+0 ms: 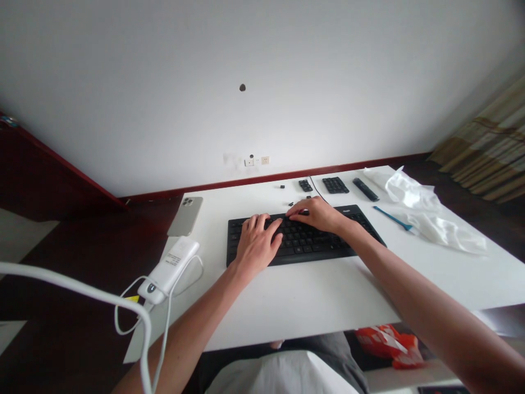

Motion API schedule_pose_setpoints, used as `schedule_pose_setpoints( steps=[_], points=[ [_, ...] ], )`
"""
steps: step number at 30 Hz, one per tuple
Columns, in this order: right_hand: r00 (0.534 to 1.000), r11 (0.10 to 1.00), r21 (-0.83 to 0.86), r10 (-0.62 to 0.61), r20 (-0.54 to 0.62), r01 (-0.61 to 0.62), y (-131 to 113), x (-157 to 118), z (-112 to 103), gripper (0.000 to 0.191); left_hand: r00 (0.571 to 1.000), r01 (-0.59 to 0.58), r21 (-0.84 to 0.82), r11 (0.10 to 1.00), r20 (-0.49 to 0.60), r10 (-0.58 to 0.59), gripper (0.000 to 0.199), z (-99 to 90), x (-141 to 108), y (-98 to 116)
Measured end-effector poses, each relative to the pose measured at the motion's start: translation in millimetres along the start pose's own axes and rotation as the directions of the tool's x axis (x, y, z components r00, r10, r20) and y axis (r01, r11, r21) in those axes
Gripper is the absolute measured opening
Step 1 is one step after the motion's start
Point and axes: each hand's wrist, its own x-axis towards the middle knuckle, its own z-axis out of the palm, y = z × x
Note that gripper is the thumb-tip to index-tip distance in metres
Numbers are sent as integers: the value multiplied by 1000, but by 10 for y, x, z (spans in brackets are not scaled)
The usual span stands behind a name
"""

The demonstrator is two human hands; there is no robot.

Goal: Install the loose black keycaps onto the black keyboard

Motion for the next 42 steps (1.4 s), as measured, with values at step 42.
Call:
schedule_pose_setpoints(
  steps=[42],
  points=[
    [999, 992, -121, 26, -28, -30, -112, -12, 97, 17, 1000, -7, -22, 1000, -4, 7, 41, 22, -7, -17]
  ],
)
